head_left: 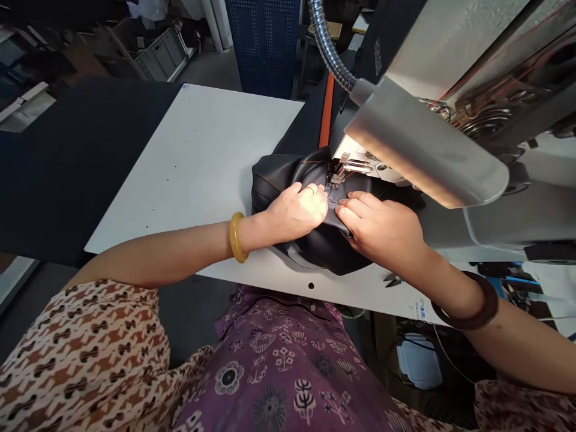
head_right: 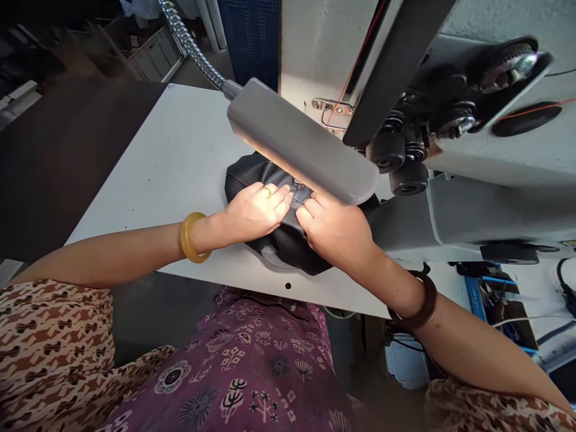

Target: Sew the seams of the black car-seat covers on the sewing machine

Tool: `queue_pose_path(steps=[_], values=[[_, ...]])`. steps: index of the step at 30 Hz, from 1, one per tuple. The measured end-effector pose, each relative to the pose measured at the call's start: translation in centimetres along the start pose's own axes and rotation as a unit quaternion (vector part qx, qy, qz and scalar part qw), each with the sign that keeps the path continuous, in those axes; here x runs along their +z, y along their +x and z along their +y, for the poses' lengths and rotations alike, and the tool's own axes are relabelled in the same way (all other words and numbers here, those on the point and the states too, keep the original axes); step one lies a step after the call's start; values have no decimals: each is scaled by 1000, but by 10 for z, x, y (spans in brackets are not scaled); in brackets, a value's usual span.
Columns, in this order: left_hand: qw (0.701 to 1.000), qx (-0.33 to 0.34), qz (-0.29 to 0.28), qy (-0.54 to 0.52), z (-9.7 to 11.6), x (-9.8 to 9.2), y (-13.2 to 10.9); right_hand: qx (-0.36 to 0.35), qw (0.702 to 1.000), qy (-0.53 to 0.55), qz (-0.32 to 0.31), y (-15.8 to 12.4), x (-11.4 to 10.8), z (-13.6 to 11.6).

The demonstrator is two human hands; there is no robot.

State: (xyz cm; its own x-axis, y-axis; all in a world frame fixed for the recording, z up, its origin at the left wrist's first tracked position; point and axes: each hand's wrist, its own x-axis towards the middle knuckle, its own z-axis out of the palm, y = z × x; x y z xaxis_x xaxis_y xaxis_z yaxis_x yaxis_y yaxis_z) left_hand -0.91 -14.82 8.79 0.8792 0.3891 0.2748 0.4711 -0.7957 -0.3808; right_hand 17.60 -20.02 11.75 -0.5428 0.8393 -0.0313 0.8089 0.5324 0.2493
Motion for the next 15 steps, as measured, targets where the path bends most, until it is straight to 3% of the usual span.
queue_pose_path(steps=[9,15], values=[[996,-61,-19,-61,6,0,10,-8,1000,6,-5,5,1,15],[993,-55,-4,-103,-3,6,6,70,995,39,-51,20,-22,-4]])
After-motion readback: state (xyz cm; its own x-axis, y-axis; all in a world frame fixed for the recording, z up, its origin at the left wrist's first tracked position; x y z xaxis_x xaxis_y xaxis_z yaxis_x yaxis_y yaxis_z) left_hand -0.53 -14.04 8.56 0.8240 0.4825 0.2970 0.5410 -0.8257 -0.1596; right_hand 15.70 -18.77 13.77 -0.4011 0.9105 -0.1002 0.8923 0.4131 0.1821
